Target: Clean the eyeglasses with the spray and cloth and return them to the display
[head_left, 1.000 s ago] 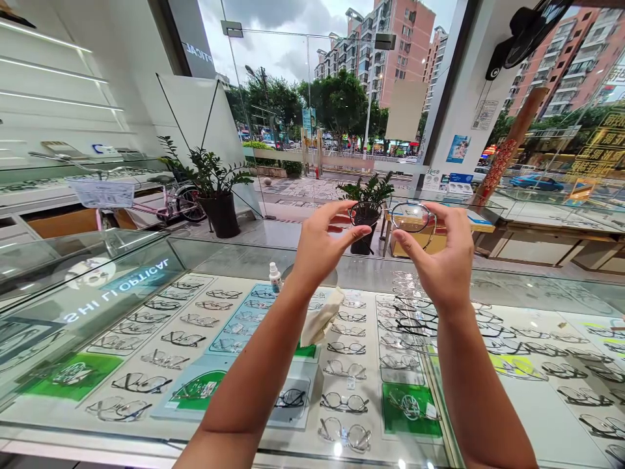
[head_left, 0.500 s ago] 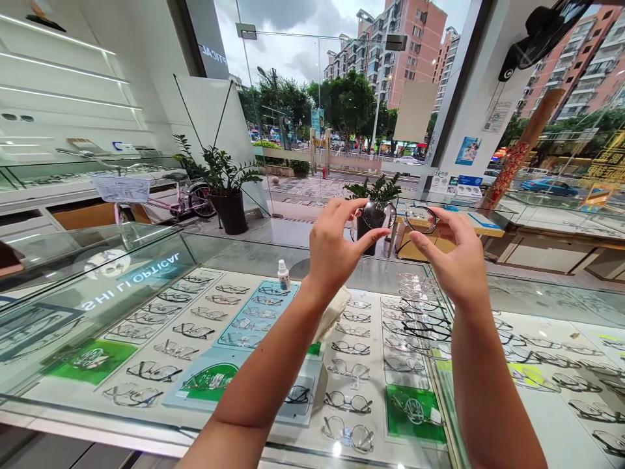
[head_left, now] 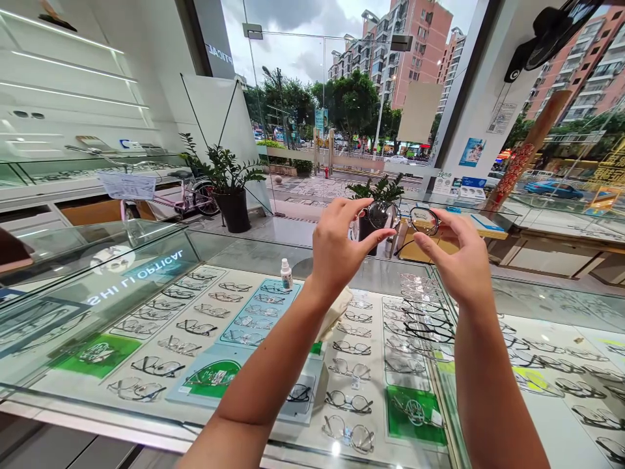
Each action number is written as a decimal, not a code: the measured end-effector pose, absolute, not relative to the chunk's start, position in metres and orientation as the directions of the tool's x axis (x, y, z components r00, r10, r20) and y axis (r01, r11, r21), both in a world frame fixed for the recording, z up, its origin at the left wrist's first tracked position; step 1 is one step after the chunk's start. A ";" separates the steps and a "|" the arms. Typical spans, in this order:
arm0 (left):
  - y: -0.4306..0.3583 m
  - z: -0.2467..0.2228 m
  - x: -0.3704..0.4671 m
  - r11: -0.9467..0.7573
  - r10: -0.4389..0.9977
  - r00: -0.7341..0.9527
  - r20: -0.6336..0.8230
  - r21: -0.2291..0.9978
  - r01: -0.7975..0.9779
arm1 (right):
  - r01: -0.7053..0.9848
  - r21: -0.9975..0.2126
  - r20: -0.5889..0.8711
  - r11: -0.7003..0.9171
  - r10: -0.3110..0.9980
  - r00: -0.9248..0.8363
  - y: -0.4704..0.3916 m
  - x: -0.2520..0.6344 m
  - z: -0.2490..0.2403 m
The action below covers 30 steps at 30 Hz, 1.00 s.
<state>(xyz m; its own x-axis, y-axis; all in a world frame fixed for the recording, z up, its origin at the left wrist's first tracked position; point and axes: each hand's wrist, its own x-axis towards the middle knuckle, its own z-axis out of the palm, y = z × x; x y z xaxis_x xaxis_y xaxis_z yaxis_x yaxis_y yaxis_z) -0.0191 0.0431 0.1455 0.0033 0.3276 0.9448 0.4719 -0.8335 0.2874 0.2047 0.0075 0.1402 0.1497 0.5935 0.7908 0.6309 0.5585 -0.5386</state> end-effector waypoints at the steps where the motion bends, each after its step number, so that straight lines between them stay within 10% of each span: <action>1: 0.043 0.145 -0.019 -0.834 0.321 0.003 0.947 0.281 0.475 | 0.627 -0.540 0.791 0.561 0.594 0.150 0.008 0.205 0.140; 20: 0.052 0.140 -0.016 -0.826 0.316 0.010 0.949 0.270 0.495 | 0.752 -0.314 0.935 0.579 0.325 0.141 0.005 0.186 0.139; 30: 0.056 0.139 -0.015 -0.811 0.348 0.013 0.937 0.294 0.506 | 0.566 -0.474 0.871 0.674 0.451 0.194 0.015 0.194 0.136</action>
